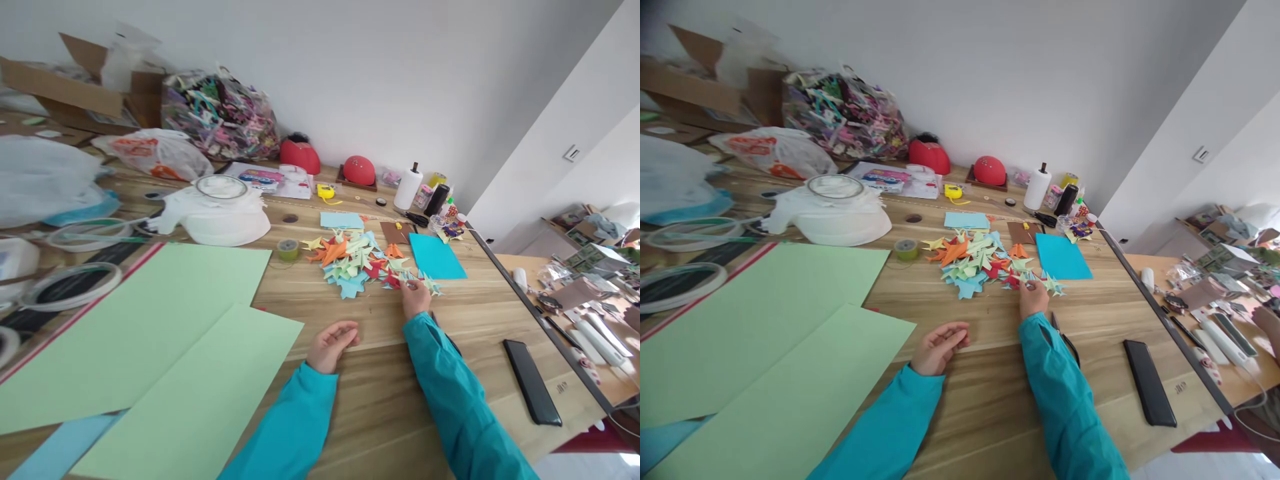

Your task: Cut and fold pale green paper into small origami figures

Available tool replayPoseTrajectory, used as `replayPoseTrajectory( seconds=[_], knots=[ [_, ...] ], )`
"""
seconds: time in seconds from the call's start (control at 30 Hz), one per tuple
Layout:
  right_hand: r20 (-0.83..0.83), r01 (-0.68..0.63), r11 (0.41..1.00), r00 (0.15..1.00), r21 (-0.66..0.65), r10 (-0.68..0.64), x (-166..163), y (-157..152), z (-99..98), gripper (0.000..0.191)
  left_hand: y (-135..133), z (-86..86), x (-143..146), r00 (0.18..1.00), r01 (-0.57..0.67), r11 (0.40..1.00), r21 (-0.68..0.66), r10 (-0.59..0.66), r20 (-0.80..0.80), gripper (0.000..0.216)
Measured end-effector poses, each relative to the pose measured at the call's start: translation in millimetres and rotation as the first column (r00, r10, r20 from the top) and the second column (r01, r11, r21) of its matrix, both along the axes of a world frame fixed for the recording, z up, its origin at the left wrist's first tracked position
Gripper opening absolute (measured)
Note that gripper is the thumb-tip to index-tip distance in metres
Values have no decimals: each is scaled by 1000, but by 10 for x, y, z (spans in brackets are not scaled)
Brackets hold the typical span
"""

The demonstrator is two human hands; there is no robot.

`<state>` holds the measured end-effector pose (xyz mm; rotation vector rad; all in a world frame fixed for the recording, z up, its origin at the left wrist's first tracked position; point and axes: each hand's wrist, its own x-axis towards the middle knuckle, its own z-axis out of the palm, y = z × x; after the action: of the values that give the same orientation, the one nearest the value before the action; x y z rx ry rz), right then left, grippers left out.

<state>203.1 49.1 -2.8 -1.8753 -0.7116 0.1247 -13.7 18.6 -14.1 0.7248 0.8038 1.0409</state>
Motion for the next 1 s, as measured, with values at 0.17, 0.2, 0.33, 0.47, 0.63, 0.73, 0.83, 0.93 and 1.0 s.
replayPoseTrajectory(
  seconds=[0.17,0.2,0.33,0.47,0.63,0.73,0.83,0.93,1.0],
  knots=[
    [5,-35,999,999,0,35,-223,-386,5,36,11,-37,4,1000,8,1000,-20,-8,14,35],
    [12,-62,998,998,13,62,-290,-500,9,34,11,-43,5,1000,11,1000,-22,-10,14,35],
    [-55,-172,981,983,88,177,-504,-951,-15,25,19,-81,0,999,23,999,-30,-22,25,35],
    [-50,-275,954,958,122,283,-531,-1209,-165,25,72,-142,3,999,24,999,38,-22,-35,37],
    [49,-339,940,940,27,338,-404,-1181,-318,39,102,-164,64,949,123,947,296,-26,-313,35],
    [68,-360,933,931,4,359,-355,-1114,-338,42,4,-165,101,920,90,931,354,59,-388,24],
    [79,-375,927,923,-18,376,-329,-1086,-352,44,-149,-150,16,869,84,893,442,151,-471,12],
    [105,-376,926,920,-36,378,-317,-1081,-371,45,-183,-59,-317,630,346,718,604,299,-716,21],
    [115,-377,924,917,-65,382,-316,-1079,-378,44,-71,53,-661,292,489,726,483,386,-875,24]
  ],
)
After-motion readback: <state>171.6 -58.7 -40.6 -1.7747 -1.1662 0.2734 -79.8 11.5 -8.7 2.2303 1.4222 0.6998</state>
